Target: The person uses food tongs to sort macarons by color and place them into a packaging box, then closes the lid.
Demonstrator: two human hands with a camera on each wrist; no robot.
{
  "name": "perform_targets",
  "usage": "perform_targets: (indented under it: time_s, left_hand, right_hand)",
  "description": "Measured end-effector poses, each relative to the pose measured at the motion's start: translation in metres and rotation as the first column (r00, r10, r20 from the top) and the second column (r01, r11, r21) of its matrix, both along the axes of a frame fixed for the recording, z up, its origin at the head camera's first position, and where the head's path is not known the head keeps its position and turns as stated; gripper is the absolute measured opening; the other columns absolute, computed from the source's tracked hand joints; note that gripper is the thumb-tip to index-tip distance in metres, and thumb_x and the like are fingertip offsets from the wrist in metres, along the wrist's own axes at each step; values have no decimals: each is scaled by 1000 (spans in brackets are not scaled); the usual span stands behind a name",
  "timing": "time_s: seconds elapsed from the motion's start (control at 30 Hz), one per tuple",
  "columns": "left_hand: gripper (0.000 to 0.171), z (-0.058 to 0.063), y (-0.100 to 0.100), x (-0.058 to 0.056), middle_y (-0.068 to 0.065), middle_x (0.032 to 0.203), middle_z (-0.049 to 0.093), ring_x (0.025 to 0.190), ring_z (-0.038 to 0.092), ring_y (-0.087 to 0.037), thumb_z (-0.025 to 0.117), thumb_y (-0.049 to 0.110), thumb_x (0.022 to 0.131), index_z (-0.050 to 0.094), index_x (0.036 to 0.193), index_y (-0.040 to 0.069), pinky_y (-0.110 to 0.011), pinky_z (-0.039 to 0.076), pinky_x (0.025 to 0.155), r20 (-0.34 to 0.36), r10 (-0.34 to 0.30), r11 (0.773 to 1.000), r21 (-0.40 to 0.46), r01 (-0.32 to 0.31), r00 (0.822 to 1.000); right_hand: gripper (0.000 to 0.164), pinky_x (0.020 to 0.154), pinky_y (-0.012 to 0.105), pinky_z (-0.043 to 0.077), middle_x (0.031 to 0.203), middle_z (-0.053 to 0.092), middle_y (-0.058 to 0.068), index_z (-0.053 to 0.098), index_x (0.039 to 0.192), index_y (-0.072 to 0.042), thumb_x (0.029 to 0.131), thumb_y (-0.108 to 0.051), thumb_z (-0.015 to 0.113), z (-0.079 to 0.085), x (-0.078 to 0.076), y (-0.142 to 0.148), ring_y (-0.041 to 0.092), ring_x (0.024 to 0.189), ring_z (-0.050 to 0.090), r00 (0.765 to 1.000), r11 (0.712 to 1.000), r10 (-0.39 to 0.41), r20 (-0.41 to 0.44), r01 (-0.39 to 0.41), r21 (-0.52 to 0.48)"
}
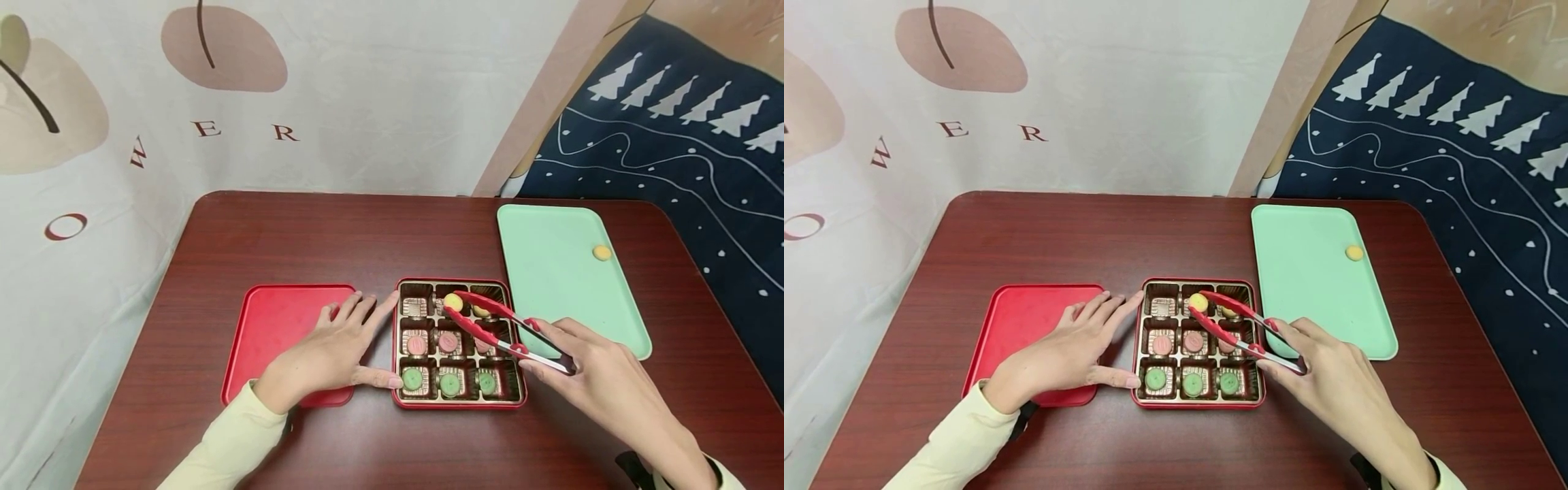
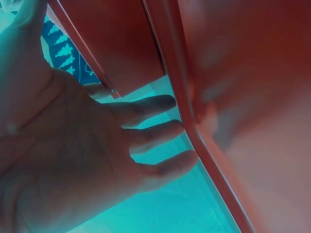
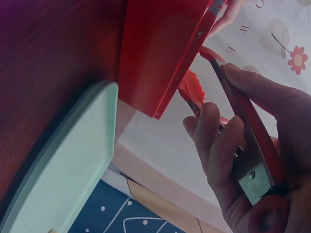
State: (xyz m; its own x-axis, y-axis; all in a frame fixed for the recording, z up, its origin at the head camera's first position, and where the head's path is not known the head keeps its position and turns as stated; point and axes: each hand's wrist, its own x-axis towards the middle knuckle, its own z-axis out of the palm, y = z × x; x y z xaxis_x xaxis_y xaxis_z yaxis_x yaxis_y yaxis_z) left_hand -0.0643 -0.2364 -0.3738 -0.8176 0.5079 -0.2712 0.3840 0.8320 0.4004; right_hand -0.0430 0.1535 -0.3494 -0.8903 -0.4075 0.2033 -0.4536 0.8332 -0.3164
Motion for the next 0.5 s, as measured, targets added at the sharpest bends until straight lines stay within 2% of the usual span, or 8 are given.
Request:
perform_targets:
  time_s: [0.37,0.5]
  left_hand:
    - [129,0,1,0,-28,169,35,157,29,-52,72,83,86,10,177,18,-72,28,117,1,1,1000,0,-1,1000]
    - [129,1,1,1,-28,169,35,157,29,-52,73,82,86,10,177,18,-72,27,117,6,4,1000,1,-4,1000]
  right_hand:
    - [72,46,23,29,109,70,-6,77,139,-12,74,-28,103,1,1,2,1,64,41,1000,1000,-12,-13,12,-23]
    - [72,46,22,29,110,70,-6,77,139,-12,73,-26,102,2,-1,7,1,65,42,999,999,-15,-52,13,-39]
